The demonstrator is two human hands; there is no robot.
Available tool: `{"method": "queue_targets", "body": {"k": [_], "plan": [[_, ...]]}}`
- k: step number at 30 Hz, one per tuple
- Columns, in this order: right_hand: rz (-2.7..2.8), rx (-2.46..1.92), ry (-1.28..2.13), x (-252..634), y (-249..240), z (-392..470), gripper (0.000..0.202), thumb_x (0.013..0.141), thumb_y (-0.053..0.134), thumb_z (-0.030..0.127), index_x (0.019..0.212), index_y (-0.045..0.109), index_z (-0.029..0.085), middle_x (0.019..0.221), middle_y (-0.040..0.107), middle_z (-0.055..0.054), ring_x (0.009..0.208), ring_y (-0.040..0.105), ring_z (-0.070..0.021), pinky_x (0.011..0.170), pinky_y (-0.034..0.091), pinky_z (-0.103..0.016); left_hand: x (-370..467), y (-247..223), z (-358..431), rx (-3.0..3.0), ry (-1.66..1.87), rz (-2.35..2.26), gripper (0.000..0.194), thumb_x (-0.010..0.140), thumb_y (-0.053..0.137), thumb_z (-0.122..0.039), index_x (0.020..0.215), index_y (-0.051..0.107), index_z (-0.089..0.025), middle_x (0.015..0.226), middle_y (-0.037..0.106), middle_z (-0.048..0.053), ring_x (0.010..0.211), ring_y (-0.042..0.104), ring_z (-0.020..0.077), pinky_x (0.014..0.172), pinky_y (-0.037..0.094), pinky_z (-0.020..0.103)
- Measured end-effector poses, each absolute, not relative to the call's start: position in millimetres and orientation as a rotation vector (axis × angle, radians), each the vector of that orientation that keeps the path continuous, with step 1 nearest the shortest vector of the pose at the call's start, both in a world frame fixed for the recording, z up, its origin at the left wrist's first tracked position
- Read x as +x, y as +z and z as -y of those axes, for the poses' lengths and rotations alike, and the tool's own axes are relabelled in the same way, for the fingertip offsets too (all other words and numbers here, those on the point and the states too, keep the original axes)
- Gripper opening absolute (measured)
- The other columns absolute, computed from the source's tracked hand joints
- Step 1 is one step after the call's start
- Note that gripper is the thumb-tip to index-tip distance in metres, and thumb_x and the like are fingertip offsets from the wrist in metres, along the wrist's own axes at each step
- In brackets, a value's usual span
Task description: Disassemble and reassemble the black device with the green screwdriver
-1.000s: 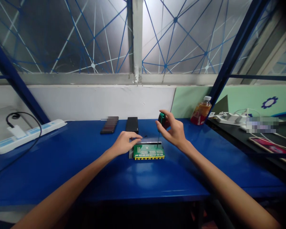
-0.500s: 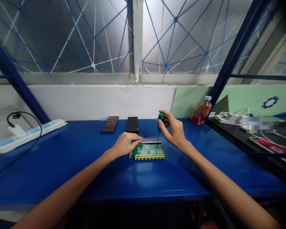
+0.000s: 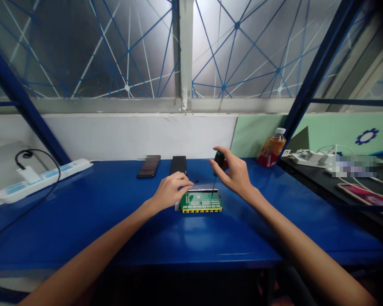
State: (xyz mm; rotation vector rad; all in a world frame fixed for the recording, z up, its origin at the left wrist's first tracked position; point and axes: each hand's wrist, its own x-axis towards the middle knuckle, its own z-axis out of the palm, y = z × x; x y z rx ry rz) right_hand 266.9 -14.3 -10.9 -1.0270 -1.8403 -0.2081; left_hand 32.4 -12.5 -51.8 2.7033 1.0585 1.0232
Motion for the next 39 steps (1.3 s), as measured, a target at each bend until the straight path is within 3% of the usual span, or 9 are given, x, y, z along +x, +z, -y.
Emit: {"method": "queue_targets", "body": {"k": [6,12,17,23,30,36,39], "plan": [[1.953,-1.026,-0.055,271,-9,12,0.043,0.092,0.046,0.032,0.134,0.045,0.02,0.073,0.064,-0.002,0.057,0.06,-0.0165,0.061,0.049,-0.03,31,-53,11,2.707,1.021,-1.062,0.019,0.093,0.056,-0.02,0.097,0.074,-0.021,0.095,0.07,0.006,0.093,0.064,0.0209,0.079,0.051,0.033],[1.951,-1.021,-0.092,270,-10,11,0.045,0.092,0.051,0.04,0.132,0.047,0.02,0.07,0.063,-0.001,0.06,0.061,-0.0178,0.062,0.049,-0.031,31,-54,10,2.705,1.031,-1.054,0.019,0.091,0.056,-0.016,0.096,0.075,-0.02,0.097,0.071,0.007,0.091,0.065,0.0211,0.079,0.052,0.034],[1.971,-1.007,-0.094,270,-10,12,0.045,0.094,0.045,0.035,0.137,0.044,0.02,0.075,0.065,-0.002,0.062,0.062,-0.0172,0.063,0.049,-0.031,31,-53,10,2.666,1.042,-1.05,0.019,0.089,0.058,-0.015,0.096,0.075,-0.019,0.096,0.072,0.007,0.089,0.066,0.0207,0.077,0.053,0.034],[1.965,-0.995,-0.177,269,-11,13,0.047,0.091,0.052,0.04,0.133,0.049,0.019,0.072,0.064,-0.001,0.057,0.06,-0.0154,0.061,0.048,-0.03,31,-51,10,2.627,1.041,-1.018,0.023,0.088,0.056,-0.013,0.099,0.075,-0.019,0.098,0.071,0.007,0.087,0.066,0.0197,0.076,0.053,0.033],[1.964,-0.958,-0.235,271,-11,11,0.049,0.09,0.051,0.034,0.135,0.046,0.016,0.087,0.068,-0.006,0.063,0.061,-0.016,0.063,0.05,-0.03,31,-49,9,2.57,1.114,-0.929,0.019,0.09,0.057,-0.015,0.096,0.075,-0.018,0.095,0.071,0.006,0.087,0.066,0.0183,0.077,0.052,0.032],[1.966,-1.025,-0.217,270,-9,13,0.048,0.089,0.057,0.045,0.127,0.053,0.016,0.069,0.061,-0.001,0.056,0.058,-0.016,0.057,0.046,-0.03,33,-43,12,2.493,1.174,-0.915,0.016,0.09,0.06,-0.019,0.093,0.076,-0.018,0.092,0.073,0.006,0.085,0.067,0.0179,0.076,0.052,0.031],[1.975,-1.062,-0.136,271,-7,14,0.045,0.093,0.05,0.042,0.131,0.048,0.017,0.071,0.063,-0.002,0.058,0.059,-0.0163,0.059,0.046,-0.03,34,-41,13,2.433,1.218,-0.916,0.012,0.087,0.063,-0.02,0.088,0.076,-0.018,0.09,0.074,0.006,0.084,0.068,0.0179,0.077,0.053,0.032]]}}
